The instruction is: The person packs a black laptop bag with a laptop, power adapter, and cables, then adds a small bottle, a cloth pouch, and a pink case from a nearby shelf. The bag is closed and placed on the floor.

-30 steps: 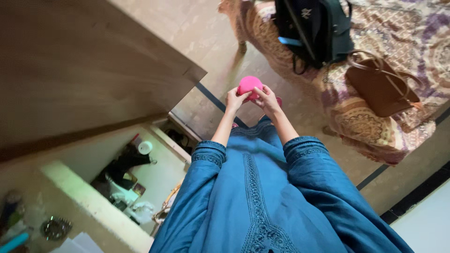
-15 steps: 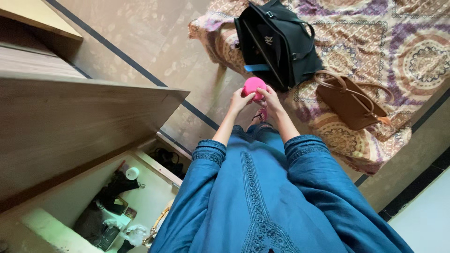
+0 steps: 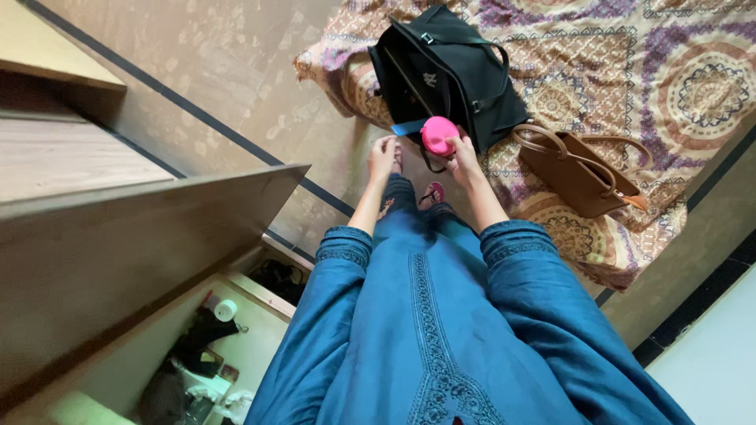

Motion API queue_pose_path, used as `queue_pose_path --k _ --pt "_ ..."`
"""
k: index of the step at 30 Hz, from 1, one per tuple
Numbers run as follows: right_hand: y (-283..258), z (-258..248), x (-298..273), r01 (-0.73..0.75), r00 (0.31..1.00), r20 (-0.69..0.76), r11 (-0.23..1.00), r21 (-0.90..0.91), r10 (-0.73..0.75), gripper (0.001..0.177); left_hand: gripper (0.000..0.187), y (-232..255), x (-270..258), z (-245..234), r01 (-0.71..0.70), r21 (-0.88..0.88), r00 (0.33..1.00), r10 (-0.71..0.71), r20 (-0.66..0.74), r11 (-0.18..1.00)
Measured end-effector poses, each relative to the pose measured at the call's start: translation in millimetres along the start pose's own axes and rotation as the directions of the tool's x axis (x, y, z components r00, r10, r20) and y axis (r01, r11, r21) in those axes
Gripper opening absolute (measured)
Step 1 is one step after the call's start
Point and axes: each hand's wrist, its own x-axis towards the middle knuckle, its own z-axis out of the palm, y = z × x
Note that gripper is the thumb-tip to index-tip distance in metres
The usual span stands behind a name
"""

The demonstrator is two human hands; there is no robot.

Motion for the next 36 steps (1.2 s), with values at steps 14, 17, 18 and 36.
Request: queue_pose_path --k 14,17,18,36 --pt "-65.7 4.7 25.0 0.029 0.999 -0.023 0.939 0.342 -0.023 0.033 0.058 57.9 118.3 -9.4 0.126 0.48 0.957 -0.233 0.172 0.868" --pt "-85.5 7.8 24.6 0.026 0.998 -0.061 0.907 0.42 -0.001 0.036 0.058 66.4 132.2 1.9 0.182 0.415 0.907 -0.316 0.279 0.891" --pt "-90.5 7.6 25.0 0.04 0.997 -0.074 0.892 0.451 -0.007 0.034 0.058 67.2 136.6 6.1 0.189 0.383 0.9 -0.315 0.3 0.904" --pt "-172.2 -30.6 40.3 0.116 0.993 -0.096 0.818 0.563 -0.075 0.038 0.051 81.9 143.6 39.0 -0.156 0.601 0.941 -0.067 0.331 0.784"
